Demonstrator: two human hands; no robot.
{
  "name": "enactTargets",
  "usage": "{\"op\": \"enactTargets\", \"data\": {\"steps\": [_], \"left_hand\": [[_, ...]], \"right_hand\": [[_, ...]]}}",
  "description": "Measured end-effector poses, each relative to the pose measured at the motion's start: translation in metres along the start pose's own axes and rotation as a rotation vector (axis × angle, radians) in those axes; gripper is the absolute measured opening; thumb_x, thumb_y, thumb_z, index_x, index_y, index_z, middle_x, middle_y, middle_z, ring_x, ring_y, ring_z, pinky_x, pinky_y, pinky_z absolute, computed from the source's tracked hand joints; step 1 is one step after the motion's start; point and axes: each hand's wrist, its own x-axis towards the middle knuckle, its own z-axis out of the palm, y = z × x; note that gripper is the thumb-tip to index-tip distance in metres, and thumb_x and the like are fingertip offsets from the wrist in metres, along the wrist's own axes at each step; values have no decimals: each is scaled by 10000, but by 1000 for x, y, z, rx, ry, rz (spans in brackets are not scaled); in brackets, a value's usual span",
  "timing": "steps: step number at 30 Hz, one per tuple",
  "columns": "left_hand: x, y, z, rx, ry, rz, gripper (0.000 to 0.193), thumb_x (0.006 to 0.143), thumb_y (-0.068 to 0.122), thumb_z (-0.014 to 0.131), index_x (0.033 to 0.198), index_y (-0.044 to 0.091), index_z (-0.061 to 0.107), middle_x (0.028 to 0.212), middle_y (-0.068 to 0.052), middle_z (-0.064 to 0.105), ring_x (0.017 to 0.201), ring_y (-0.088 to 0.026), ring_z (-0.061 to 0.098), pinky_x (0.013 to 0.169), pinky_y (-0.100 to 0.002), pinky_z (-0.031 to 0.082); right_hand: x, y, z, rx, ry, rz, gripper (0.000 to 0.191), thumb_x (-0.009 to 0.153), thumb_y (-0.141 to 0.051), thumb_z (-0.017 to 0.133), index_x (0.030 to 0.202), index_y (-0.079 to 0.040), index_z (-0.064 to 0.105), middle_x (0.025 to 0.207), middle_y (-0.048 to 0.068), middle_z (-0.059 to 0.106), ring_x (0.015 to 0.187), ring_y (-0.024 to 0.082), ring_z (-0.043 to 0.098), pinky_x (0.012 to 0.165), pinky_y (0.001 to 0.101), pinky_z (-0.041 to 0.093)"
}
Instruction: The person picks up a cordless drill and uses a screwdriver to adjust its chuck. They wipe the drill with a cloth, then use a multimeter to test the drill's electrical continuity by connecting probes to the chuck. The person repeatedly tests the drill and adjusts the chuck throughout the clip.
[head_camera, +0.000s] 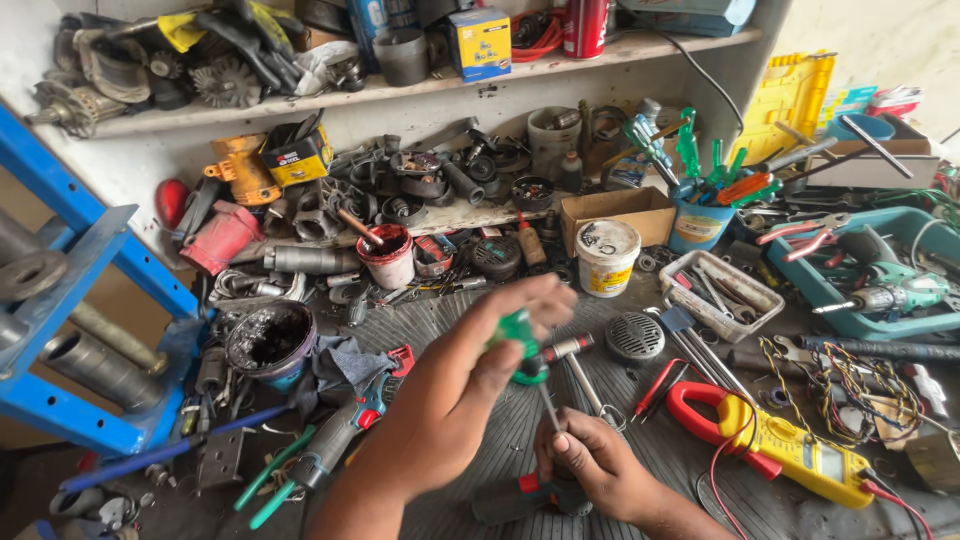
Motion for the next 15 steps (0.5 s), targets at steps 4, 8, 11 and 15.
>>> {"op": "enactTargets", "data": {"steps": [4,8,11,15], "left_hand": [[19,19,-7,24,-85,-36,349,1083,220,529,1353,7,583,1311,-137,711,1277,-168,665,1096,-321,512],[25,6,13,254,296,-46,285,947,210,767,1135,20,669,963,-64,766,895,-116,745,801,-263,591],[22,-4,26,444,515,53,336,916,240,816,1146,40,675,900,-47,725,743,-94,696,666,-254,551],[11,-2,27,722,398,222,311,966,199,724,1247,71,688,960,-81,705,893,-178,638,797,-344,514]], "right_hand": [[4,-1,1,-94,4,-29,280,977,-277,703,860,-41,608,791,16,641,744,95,603,674,276,508],[7,-3,6,-179,65,70,278,880,-215,818,787,-46,618,746,0,659,682,64,590,608,262,491],[5,-5,8,-188,103,171,243,853,-207,830,777,-51,660,670,-4,659,606,60,578,550,261,471],[1,-5,8,-134,99,208,225,858,-212,820,790,-52,676,645,-23,659,566,52,582,524,258,474]]}}
